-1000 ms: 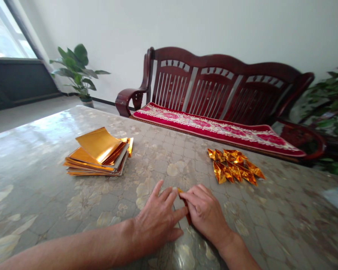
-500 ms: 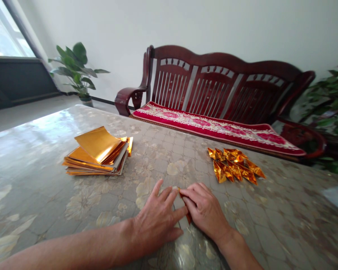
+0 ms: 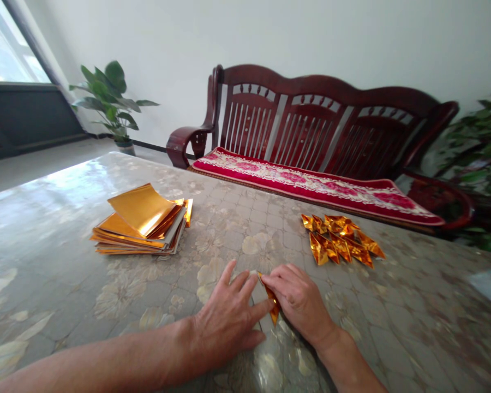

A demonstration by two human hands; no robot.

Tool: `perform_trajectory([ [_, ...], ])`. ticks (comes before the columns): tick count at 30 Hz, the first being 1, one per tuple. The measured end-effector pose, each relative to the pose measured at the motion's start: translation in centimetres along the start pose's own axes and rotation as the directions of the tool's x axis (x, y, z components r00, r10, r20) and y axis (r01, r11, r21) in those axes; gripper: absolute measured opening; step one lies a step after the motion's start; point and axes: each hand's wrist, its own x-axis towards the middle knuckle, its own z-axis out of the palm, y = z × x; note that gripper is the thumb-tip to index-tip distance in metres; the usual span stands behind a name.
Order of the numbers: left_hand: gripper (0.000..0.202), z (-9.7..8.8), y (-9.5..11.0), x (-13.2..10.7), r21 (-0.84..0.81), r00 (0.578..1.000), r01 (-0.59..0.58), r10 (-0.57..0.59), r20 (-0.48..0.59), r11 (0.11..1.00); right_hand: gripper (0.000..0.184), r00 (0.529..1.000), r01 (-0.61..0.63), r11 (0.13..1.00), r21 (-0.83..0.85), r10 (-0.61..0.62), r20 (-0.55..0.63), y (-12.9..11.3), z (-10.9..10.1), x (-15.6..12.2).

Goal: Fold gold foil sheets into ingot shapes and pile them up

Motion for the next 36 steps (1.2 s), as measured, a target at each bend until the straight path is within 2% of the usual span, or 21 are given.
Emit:
perform_trajectory([
  [7, 0.059, 0.1, 0.0, 0.0, -0.005, 1.000, 0.006, -0.006, -0.004, 1.000, 0.020, 0.999, 0.037, 0.998, -0.044, -0.037, -0.003, -0.6, -0.4, 0.2],
  [26, 0.058, 0.0, -0.1, 0.1, -0.019, 1.000, -0.005, 0.005, -0.004, 1.000, 0.016, 0.999, 0.030, 0.995, -0.099, -0.027, 0.031, -0.7, -0.3, 0.2],
  [36, 0.054, -0.3, 0.0, 0.3, -0.095, 0.999, 0.019, -0.016, 0.037, 0.995, 0.023, 0.992, -0.016, 0.997, -0.074, 0.025, 0.127, -1.2, -1.0, 0.0],
])
